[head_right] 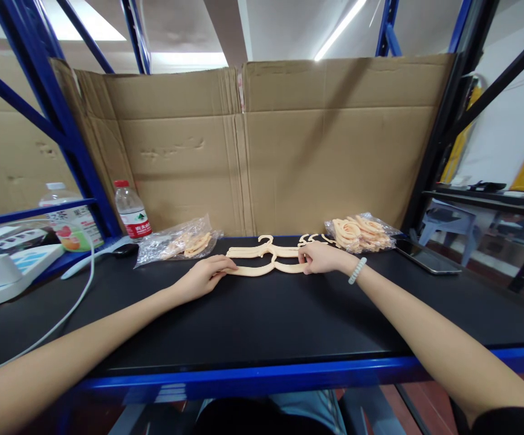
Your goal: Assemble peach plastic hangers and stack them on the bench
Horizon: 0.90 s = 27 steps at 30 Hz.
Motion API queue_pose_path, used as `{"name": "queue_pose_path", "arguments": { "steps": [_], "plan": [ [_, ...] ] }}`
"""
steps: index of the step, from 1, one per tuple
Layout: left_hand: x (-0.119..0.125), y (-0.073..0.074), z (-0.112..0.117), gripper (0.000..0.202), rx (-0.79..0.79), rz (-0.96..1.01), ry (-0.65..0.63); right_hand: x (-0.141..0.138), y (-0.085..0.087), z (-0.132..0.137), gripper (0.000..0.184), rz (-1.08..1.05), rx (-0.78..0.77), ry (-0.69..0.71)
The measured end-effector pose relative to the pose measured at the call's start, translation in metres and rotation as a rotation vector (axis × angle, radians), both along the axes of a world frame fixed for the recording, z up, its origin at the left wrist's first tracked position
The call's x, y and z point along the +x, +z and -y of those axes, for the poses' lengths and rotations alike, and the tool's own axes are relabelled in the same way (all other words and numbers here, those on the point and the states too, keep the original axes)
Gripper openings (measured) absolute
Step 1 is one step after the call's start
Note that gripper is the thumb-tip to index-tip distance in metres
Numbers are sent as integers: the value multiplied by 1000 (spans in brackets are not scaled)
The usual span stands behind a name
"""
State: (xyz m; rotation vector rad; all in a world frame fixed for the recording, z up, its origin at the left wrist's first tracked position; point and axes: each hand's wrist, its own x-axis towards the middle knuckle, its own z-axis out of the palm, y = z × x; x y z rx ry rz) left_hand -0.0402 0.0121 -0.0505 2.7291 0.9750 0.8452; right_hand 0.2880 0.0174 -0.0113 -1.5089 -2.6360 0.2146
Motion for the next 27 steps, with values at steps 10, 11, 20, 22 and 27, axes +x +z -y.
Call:
{"name": "queue_pose_path", "arguments": {
  "steps": [10, 11, 20, 22, 27],
  "plan": [
    [0, -1, 1, 32, 50, -11, 7, 6, -4, -6, 20, -43, 32, 60],
    [0, -1, 2, 31, 71, -7, 9, 10, -4, -9, 23, -73, 17, 77],
    [1, 4, 6, 27, 154, -46, 30, 55, -4, -45, 23, -138, 427, -228],
    [1, 4, 7, 26, 157, -49, 31, 59, -9, -49, 24, -80, 441, -237],
    [1, 3, 7, 24, 151, -41, 33, 61, -18, -57, 26, -5, 422, -237]
  ]
}}
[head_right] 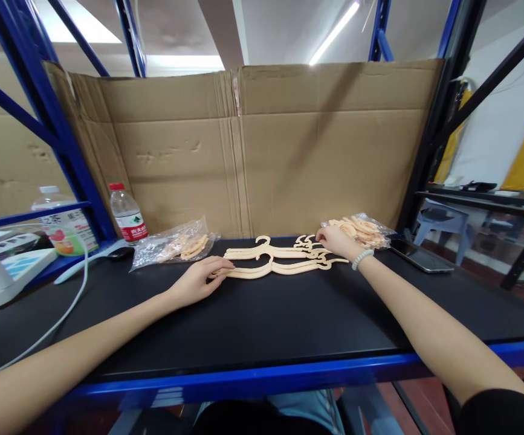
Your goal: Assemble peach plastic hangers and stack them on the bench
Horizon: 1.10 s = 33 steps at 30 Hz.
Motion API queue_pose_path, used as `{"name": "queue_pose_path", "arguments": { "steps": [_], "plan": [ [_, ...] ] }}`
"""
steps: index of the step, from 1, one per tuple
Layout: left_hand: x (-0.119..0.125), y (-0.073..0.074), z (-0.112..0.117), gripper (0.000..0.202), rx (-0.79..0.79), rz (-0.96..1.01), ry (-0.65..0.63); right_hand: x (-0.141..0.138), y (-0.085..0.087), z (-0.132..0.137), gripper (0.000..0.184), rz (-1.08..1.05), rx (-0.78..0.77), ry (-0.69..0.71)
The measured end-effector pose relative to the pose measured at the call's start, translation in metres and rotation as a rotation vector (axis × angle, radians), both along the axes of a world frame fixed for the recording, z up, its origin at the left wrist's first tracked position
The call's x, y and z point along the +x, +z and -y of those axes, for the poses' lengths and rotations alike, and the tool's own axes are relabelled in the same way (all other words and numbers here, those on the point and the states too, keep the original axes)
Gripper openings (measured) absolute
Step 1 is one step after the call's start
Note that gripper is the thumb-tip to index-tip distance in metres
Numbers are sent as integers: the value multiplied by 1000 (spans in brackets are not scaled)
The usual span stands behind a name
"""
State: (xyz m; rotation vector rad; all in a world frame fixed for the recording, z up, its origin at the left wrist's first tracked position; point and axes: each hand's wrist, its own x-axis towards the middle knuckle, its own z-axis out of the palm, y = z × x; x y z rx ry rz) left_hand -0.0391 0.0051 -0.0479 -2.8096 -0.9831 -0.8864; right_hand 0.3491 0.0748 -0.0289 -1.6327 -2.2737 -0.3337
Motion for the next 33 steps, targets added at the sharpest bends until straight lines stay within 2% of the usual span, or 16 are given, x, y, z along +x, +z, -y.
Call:
{"name": "queue_pose_path", "arguments": {
  "steps": [7, 17, 26, 33],
  "plan": [
    [2, 0, 2, 26, -35, -32, 18, 2, -3, -10, 26, 146, 31, -114],
    [4, 1, 5, 26, -35, -37, 9, 6, -1, -4, 28, 314, 113, -225],
    [4, 0, 4, 25, -17, -37, 13, 11, -15, -7, 32, 386, 116, -263],
    [4, 1, 4, 27, -27, -35, -2, 17, -28, -19, 33, 446, 152, -258]
  ]
}}
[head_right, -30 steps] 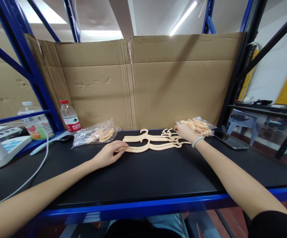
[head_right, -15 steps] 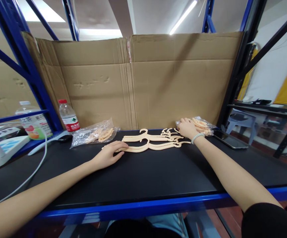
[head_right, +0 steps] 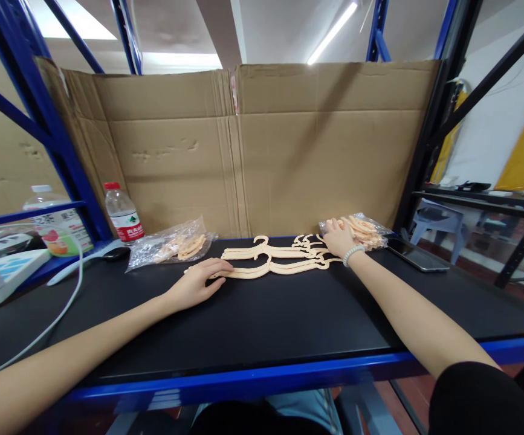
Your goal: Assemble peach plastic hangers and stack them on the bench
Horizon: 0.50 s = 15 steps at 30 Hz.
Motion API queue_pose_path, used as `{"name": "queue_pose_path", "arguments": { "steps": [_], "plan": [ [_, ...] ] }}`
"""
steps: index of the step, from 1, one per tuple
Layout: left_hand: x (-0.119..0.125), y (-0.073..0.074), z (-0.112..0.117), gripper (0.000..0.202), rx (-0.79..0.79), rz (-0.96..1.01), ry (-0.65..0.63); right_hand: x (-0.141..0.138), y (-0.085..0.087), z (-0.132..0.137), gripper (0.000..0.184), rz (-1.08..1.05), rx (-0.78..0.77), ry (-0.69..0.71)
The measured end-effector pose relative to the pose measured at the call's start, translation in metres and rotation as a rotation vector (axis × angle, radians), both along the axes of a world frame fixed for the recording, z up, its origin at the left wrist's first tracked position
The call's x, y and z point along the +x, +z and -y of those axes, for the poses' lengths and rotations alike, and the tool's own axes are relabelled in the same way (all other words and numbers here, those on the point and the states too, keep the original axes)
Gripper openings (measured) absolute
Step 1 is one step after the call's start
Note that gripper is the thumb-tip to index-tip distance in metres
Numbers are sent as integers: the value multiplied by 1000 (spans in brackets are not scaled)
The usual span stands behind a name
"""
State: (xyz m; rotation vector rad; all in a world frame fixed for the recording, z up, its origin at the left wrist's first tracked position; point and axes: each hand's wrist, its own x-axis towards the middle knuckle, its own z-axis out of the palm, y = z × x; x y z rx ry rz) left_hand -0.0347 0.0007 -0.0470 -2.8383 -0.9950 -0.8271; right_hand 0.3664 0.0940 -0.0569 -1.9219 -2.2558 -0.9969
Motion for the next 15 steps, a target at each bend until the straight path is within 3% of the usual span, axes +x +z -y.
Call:
{"name": "queue_pose_path", "arguments": {
  "steps": [6, 15],
  "plan": [
    [0, 0, 0, 26, -9, -8, -3, 3, -7, -6, 34, 31, 16, -6],
    [-1, 0, 0, 27, 4, -13, 12, -1, -3, -7, 32, 10, 17, -3]
  ]
}}
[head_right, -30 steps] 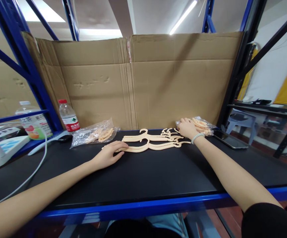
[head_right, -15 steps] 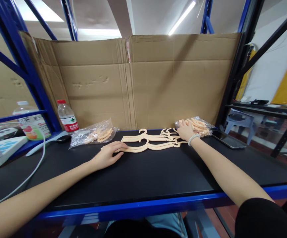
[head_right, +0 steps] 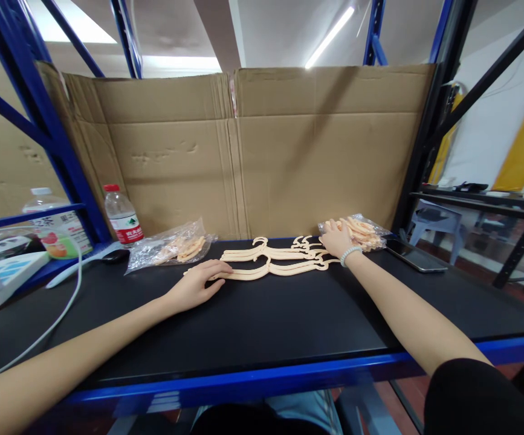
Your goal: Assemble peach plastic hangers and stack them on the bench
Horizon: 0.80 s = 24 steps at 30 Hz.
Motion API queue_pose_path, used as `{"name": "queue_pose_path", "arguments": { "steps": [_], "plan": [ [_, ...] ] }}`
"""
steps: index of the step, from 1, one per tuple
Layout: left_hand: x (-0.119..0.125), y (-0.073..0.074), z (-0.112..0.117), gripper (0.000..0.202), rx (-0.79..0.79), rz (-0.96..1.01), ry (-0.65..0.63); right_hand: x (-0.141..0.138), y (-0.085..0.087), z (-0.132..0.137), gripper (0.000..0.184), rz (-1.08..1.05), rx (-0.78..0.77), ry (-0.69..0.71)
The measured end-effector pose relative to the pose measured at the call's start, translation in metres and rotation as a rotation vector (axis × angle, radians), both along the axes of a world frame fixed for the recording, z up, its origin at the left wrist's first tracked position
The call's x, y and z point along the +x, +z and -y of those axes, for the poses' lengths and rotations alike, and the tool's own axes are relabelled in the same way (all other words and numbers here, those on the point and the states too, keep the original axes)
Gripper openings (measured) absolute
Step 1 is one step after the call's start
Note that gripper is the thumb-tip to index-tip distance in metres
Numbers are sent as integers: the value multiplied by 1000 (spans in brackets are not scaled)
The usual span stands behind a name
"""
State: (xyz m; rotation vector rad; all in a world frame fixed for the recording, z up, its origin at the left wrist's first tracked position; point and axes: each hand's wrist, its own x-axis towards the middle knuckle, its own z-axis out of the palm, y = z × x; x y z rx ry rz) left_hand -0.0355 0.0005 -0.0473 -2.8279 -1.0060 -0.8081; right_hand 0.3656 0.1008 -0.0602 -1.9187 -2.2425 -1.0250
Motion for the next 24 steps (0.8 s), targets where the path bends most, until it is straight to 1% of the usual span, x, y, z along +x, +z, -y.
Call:
{"name": "queue_pose_path", "arguments": {
  "steps": [7, 10, 12, 15, 18, 19, 21, 22, 23, 24],
  "plan": [
    [0, 0, 0, 27, -4, 1, -6, -9, 2, 5, 31, -86, 23, 22],
    [1, -1, 0, 27, -7, 15, -14, -14, 7, 9, 31, -164, 48, 28],
    [1, 0, 1, 26, -7, 37, -22, -17, 13, 12, 29, -234, 68, 32],
    [3, 3, 5, 26, -13, 90, -26, -22, 28, 16, 28, -367, 100, 44],
    [9, 5, 11, 23, -49, 188, -20, -36, 43, 24, 32, -500, 73, 105],
    [12, 5, 14, 21, -88, 235, -16, -44, 47, 29, 33, -553, 44, 145],
    [20, 5, 20, 21, -227, 357, -18, -65, 51, 42, 35, -699, -44, 256],
    [24, 5, 23, 22, -323, 428, -28, -78, 51, 51, 34, -904, -143, 374],
    [28, 5, 27, 24, -423, 498, -44, -92, 51, 60, 31, -1110, -282, 483],
    [32, 5, 30, 27, -515, 561, -66, -106, 50, 70, 28, -1260, -405, 565]
  ]
}}
